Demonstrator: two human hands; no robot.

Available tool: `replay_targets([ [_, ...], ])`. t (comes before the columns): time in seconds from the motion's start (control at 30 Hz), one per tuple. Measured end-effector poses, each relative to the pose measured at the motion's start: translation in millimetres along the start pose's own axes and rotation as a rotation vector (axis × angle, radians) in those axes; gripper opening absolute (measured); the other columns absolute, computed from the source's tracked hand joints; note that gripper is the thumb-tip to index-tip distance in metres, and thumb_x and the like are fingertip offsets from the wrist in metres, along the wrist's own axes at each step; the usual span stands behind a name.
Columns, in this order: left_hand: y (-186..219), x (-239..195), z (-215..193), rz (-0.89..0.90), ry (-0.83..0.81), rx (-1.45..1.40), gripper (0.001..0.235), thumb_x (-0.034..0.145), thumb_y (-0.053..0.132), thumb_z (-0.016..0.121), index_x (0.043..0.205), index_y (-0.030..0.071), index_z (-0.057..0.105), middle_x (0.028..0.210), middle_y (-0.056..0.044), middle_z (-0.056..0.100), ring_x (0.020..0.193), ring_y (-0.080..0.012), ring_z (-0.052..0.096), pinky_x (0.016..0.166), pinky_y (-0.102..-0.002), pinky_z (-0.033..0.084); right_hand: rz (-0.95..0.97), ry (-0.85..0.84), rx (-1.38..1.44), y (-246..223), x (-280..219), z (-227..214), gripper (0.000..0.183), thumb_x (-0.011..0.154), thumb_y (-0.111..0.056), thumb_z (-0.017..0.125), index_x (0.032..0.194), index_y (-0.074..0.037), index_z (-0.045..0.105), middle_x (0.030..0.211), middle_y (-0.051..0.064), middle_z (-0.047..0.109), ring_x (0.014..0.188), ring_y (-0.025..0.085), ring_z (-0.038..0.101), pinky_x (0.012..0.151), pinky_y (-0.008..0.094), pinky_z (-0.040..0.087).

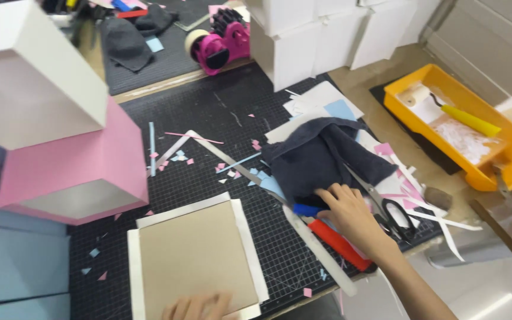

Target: The person assembles a white paper box by folding and creasing its edges with a bone folder, then uses a small brush to apply adhesive to the inner edges. They press the edges with a blue plastic scraper to secure the assembly. The person works at a cluttered craft table with other pink and blue boxes nearby.

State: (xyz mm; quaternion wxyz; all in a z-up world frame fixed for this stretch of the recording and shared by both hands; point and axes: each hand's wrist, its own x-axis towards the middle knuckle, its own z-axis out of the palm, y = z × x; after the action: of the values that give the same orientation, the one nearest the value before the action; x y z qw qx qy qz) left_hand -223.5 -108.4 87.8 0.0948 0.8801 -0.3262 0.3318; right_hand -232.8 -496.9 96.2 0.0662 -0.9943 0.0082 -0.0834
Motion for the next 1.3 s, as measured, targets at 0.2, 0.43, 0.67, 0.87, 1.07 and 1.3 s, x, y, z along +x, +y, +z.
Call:
replay_targets([
  [0.2, 9.1, 113.7, 15.6, -0.224, -0.559, -0.017, 0.050, 0.097, 0.029, 0.044, 0.146, 0.021, 0.043, 0.159, -0.005, 0.036, 0.143, -0.0226, 0.035, 0.103, -0.045, 0.038, 0.216, 0.292, 0.798, -85.3, 6.4, -16.1, 0.027, 0.082, -0.013, 0.078, 0.108, -0.008, 0.070, 0.096, 0.002, 0.077, 0.081, 0.011, 0.069, 0.071, 0.027, 0.052],
  [0.43, 14.0, 141.1, 9.1, -0.312, -0.510, -0.101, 0.052, 0.099, 0.029, 0.043, 0.151, 0.024, 0.040, 0.155, -0.004, 0.042, 0.144, -0.0247, 0.033, 0.110, -0.057, 0.028, 0.793, -0.204, 1.670, -162.9, 59.4, -5.5, 0.061, 0.088, -0.016, 0.059, 0.148, -0.013, 0.049, 0.144, 0.011, 0.060, 0.125, 0.017, 0.058, 0.105, 0.028, 0.046],
  [0.67, 10.7, 142.5, -7.2, -0.454, -0.444, -0.366, 0.051, 0.103, 0.017, 0.035, 0.153, 0.006, 0.034, 0.157, -0.014, 0.039, 0.147, -0.0258, 0.031, 0.115, -0.056, 0.018, 0.245, 0.143, 1.395, -178.1, 57.8, -27.0, 0.053, 0.094, -0.021, 0.062, 0.145, -0.012, 0.051, 0.125, 0.013, 0.058, 0.113, 0.017, 0.048, 0.097, 0.032, 0.036],
  [0.87, 3.9, 153.9, -11.3, -0.687, -0.448, -0.618, 0.059, 0.098, 0.004, 0.043, 0.155, 0.005, 0.027, 0.154, -0.024, 0.040, 0.145, -0.0316, 0.035, 0.117, -0.056, 0.012, -0.098, 0.016, 1.135, -171.2, -17.7, -46.7, 0.045, 0.083, -0.015, 0.071, 0.128, -0.016, 0.071, 0.076, 0.012, 0.074, 0.071, 0.026, 0.059, 0.077, 0.040, 0.046],
  [1.07, 7.0, 145.7, -9.1, -0.676, -0.439, -0.595, 0.060, 0.097, 0.005, 0.051, 0.154, 0.006, 0.031, 0.151, -0.026, 0.044, 0.143, -0.0337, 0.039, 0.117, -0.056, 0.015, -0.076, 0.085, 1.112, -163.8, -13.0, -33.1, 0.048, 0.087, -0.014, 0.067, 0.135, -0.014, 0.065, 0.080, 0.013, 0.071, 0.072, 0.025, 0.059, 0.077, 0.040, 0.043],
  [1.3, 4.6, 147.7, -1.8, -0.636, -0.488, -0.528, 0.058, 0.100, 0.009, 0.048, 0.155, 0.006, 0.031, 0.150, -0.022, 0.047, 0.145, -0.0293, 0.037, 0.116, -0.054, 0.016, -0.114, 0.116, 1.067, -162.5, -19.5, -24.4, 0.049, 0.086, -0.019, 0.070, 0.134, -0.014, 0.066, 0.085, 0.008, 0.071, 0.083, 0.023, 0.059, 0.088, 0.041, 0.034],
])
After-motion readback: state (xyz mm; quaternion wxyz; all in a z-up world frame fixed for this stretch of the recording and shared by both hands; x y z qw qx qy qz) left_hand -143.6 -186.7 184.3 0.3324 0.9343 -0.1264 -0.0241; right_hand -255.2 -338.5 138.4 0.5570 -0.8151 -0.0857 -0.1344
